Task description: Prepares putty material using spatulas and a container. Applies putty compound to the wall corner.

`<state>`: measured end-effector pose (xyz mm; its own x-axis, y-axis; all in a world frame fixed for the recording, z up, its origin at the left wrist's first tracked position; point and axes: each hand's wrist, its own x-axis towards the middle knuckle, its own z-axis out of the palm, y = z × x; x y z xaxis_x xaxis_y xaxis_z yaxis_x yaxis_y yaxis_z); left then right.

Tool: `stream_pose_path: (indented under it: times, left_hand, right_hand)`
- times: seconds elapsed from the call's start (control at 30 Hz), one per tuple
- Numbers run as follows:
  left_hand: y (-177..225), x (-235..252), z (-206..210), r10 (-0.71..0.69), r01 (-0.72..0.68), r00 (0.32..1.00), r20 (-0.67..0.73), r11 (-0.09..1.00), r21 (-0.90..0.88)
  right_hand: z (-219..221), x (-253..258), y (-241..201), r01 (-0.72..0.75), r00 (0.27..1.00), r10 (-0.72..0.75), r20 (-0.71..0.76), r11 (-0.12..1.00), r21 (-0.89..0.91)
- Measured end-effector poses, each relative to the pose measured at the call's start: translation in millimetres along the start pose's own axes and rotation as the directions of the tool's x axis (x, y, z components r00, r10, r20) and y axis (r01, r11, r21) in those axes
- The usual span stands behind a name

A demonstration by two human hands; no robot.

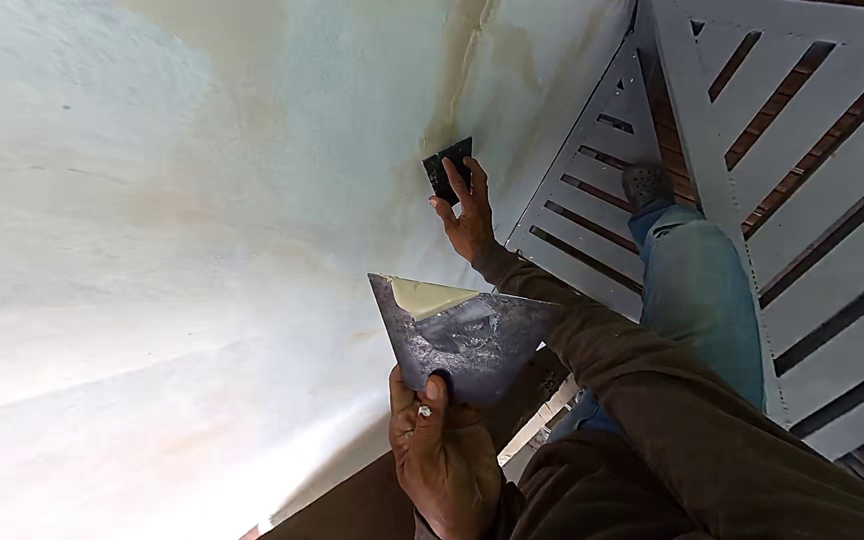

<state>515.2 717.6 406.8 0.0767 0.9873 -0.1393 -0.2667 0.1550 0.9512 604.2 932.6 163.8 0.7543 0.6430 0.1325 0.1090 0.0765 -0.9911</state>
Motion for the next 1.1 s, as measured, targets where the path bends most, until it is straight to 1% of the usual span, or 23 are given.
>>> stream_pose_path:
  times: [0.07, 0.2, 0.4, 0.5, 0.53, 0.6, 0.67, 0.7, 0.73, 0.8, 0.87, 0.97, 1.03, 1.1]
  left_hand:
    - [0.5, -1.2, -1.3, -0.002, 0.002, 1.0, 0.006, 1.0, -0.006]
    - [0.9, -1.8, -1.4, -0.004, 0.004, 1.0, -0.006, 0.999, -0.033]
    - [0.6, -2.2, -2.4, -0.01, 0.011, 1.0, 0.013, 0.999, -0.048]
    - [0.9, -1.7, -2.2, -0.012, 0.013, 1.0, 0.018, 0.999, -0.037]
    - [1.0, -1.3, -1.8, -0.014, 0.015, 1.0, 0.021, 0.999, -0.031]
    - [0.8, -1.3, -1.6, -0.015, 0.016, 1.0, 0.024, 1.0, -0.02]
    - [-0.1, -0.6, -1.6, -0.007, 0.007, 1.0, 0.029, 1.0, -0.017]
    - [-0.3, -0.2, -1.5, -0.004, 0.004, 1.0, 0.031, 1.0, -0.011]
    - [-0.1, -0.5, -1.3, -0.002, 0.002, 1.0, 0.031, 1.0, -0.002]
    - [-0.1, 0.3, -0.2, 0.011, -0.011, 1.0, 0.026, 1.0, 0.0]
    - [-0.3, 0.2, 0.2, 0.02, -0.02, 1.0, 0.016, 1.0, -0.007]
    - [0.1, -0.2, -0.2, 0.02, -0.019, 1.0, 0.011, 1.0, -0.006]
    - [0.2, 0.1, -0.1, 0.017, -0.016, 1.0, 0.013, 1.0, -0.008]
    - [0.3, -0.3, -0.4, 0.011, -0.011, 1.0, 0.019, 1.0, -0.014]
  right_hand:
    - [6.3, -3.2, -8.5, -0.044, 0.998, 0.045, -0.032, 0.998, 0.038]
    - [10.7, -7.9, -19.3, -0.107, 0.994, 0.108, -0.023, 0.993, 0.057]
    - [17.1, -2.0, -22.6, -0.075, 0.997, 0.075, -0.033, 0.997, 0.014]
    - [29.9, -8.8, -19.1, -0.107, 0.994, 0.107, -0.019, 0.994, 0.014]
    - [30.0, -13.9, -18.1, -0.129, 0.992, 0.129, 0.013, 0.992, 0.005]
    - [16.2, -26.0, -16.5, -0.183, 0.969, 0.189, 0.156, 0.982, -0.052]
    - [-7.7, -35.6, -11.1, -0.214, 0.906, 0.252, 0.341, 0.966, -0.144]
    - [-16.2, -38.6, -6.0, -0.217, 0.878, 0.277, 0.39, 0.957, -0.191]
    - [-22.2, -40.2, -2.5, -0.219, 0.87, 0.294, 0.397, 0.95, -0.224]
    - [-28.6, -33.6, -3.5, -0.23, 0.903, 0.293, 0.315, 0.947, -0.222]
    - [-32.1, -18.7, -10.7, -0.245, 0.936, 0.279, 0.216, 0.955, -0.169]
    - [-36.4, 5.5, -25.4, -0.262, 0.946, 0.275, 0.172, 0.961, -0.094]
    - [-37.5, 20.1, -35.6, -0.202, 0.966, 0.214, 0.147, 0.975, -0.089]
    - [-36.1, 31.6, -44.8, -0.129, 0.981, 0.146, 0.131, 0.983, -0.131]
